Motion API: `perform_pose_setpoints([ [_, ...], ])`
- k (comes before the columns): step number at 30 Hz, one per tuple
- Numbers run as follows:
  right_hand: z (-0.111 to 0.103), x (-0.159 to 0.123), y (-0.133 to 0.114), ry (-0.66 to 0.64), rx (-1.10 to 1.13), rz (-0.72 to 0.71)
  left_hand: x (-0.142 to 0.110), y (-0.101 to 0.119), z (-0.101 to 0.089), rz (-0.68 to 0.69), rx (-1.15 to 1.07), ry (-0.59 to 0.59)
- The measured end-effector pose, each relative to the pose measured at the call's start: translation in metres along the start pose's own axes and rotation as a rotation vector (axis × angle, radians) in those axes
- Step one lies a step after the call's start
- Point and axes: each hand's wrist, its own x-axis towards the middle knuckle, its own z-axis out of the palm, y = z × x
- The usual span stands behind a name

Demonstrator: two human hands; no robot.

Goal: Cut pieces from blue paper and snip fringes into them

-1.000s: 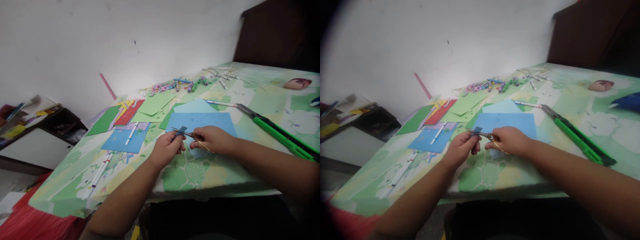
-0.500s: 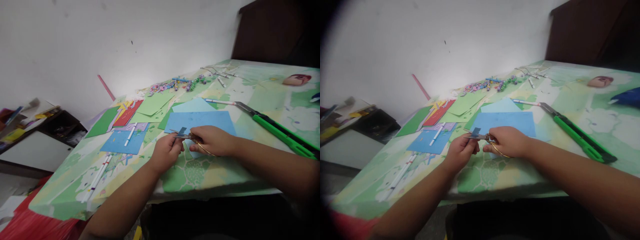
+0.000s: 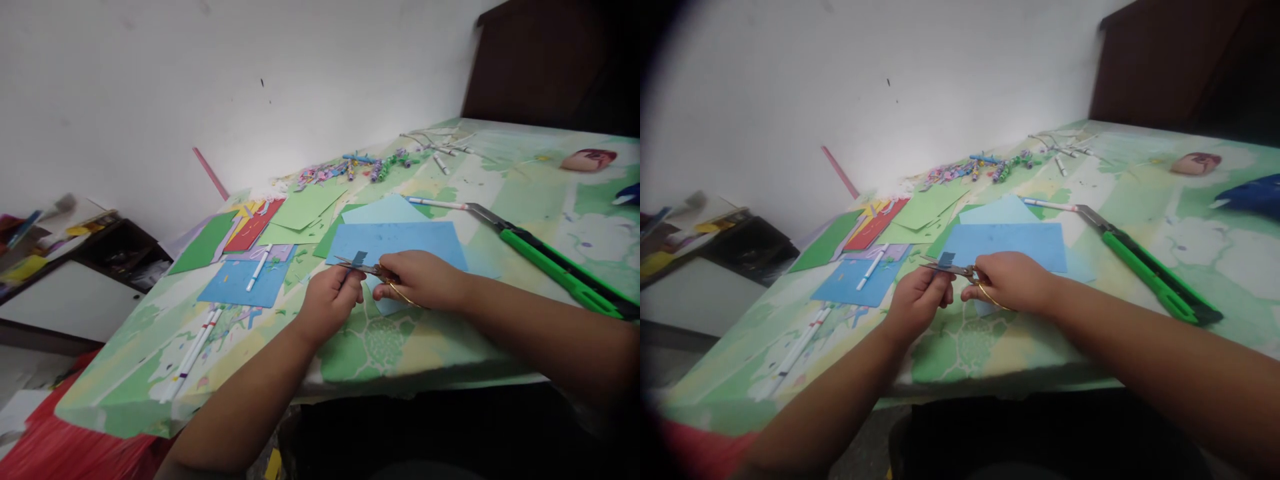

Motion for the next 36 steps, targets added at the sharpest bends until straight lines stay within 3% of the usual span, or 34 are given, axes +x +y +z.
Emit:
perform_pose_setpoints([
  [9,0.0012,0.0025,0.0036,0.002,-0.027,0.052,0.0042,0.0002,0.0045,-0.192,-0.355,-0.049],
  [17,-0.0019,-0.0009,0.0012,-0.014,0.004,0.041,0.0045,-0.0012,-0.0007,-0.125,-0.305,-0.018],
  [24,-0.0017,-0.0041,-0.0038,-0.013,-0.001,0.003,0.0021,-0.0019,-0.0002,-0.063,-0.157,-0.069],
  [36,0.0004,-0.0015,-0.0028,-0.007,-0.075,0.034,-0.0001,0.0004,-0.0005,-0.090,-0.157,-0.029],
])
